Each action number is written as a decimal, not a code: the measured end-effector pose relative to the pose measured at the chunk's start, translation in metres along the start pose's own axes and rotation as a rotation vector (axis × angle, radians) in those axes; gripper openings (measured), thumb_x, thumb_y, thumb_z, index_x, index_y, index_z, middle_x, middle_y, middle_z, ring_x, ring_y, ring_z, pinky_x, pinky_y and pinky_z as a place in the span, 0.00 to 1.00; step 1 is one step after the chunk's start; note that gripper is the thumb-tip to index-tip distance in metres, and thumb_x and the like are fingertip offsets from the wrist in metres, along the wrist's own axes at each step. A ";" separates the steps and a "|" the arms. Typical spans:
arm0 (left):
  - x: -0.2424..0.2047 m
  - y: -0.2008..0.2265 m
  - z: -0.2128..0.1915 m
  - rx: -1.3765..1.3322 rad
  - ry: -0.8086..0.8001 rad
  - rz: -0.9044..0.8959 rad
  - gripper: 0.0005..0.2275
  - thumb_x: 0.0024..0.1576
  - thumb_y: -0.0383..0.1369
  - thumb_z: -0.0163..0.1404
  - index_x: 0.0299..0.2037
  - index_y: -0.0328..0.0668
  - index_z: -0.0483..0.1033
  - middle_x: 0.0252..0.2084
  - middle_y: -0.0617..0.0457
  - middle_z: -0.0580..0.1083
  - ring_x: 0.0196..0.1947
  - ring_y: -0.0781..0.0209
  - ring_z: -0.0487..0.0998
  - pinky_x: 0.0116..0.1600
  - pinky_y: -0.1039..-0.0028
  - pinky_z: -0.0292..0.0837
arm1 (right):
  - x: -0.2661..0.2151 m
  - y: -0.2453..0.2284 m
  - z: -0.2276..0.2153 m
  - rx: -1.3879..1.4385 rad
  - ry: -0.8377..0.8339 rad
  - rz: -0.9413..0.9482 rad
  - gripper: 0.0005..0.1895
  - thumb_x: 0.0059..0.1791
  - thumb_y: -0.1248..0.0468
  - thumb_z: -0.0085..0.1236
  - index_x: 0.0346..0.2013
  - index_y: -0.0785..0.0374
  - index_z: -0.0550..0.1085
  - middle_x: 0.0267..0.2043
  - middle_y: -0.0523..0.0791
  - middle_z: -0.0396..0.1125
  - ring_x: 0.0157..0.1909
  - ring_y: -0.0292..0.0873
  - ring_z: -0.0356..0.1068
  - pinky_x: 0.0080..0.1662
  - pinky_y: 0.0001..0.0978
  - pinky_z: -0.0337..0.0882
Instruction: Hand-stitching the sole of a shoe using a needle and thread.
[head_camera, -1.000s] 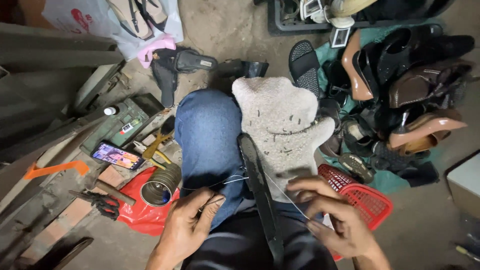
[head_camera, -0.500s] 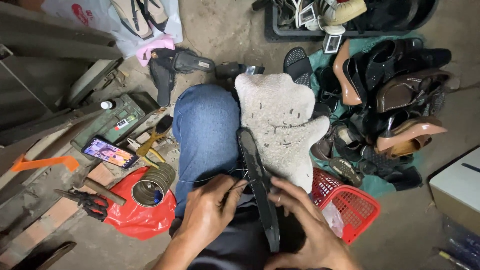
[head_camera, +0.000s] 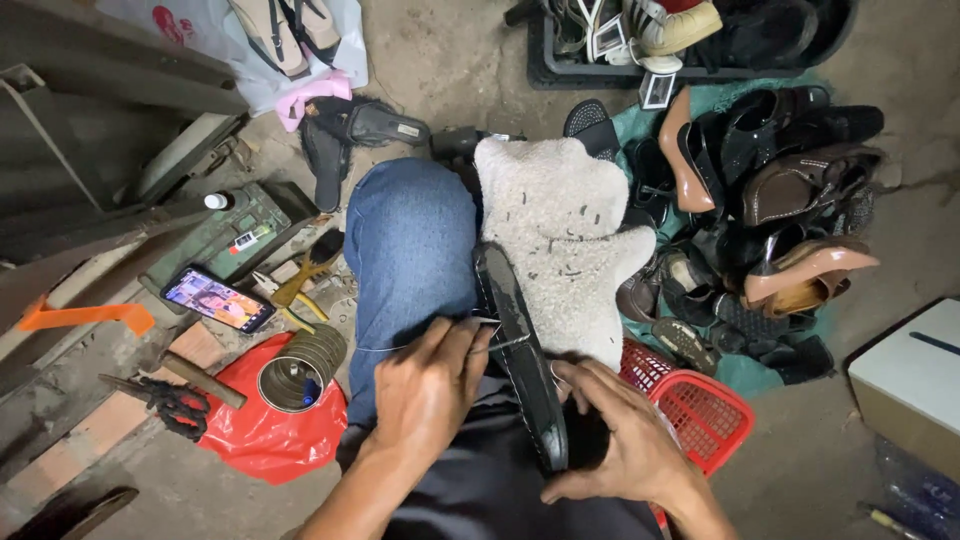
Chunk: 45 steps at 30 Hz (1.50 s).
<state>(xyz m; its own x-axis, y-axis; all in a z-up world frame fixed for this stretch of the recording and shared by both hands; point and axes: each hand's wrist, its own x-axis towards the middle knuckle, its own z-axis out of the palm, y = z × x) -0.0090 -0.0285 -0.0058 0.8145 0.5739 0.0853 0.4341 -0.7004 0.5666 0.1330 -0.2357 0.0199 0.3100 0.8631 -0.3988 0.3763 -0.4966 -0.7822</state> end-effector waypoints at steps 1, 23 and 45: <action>0.001 0.000 0.005 0.000 0.003 0.001 0.07 0.61 0.37 0.56 0.42 0.45 0.82 0.37 0.58 0.79 0.24 0.59 0.80 0.25 0.66 0.74 | -0.004 0.004 0.002 -0.001 0.002 -0.002 0.63 0.27 0.29 0.74 0.67 0.61 0.67 0.47 0.43 0.69 0.50 0.42 0.73 0.52 0.36 0.72; -0.135 -0.185 -0.089 -0.304 -0.405 -0.983 0.05 0.56 0.35 0.61 0.36 0.47 0.88 0.32 0.56 0.85 0.31 0.67 0.78 0.43 0.76 0.72 | -0.009 0.027 0.009 -0.029 -0.076 -0.020 0.65 0.30 0.34 0.76 0.71 0.62 0.59 0.61 0.48 0.66 0.73 0.53 0.60 0.69 0.48 0.59; -0.029 -0.029 -0.028 -0.427 0.045 -0.104 0.16 0.63 0.29 0.53 0.61 0.43 0.74 0.55 0.48 0.77 0.48 0.60 0.81 0.52 0.73 0.78 | 0.004 0.037 -0.032 -0.234 0.663 0.161 0.17 0.52 0.56 0.59 0.49 0.66 0.76 0.69 0.55 0.59 0.66 0.52 0.61 0.66 0.53 0.65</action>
<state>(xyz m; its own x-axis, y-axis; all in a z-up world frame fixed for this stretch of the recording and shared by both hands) -0.0555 -0.0132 -0.0020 0.7531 0.6566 0.0402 0.3071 -0.4049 0.8613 0.1762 -0.2539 0.0050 0.8141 0.5766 -0.0686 0.4350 -0.6839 -0.5857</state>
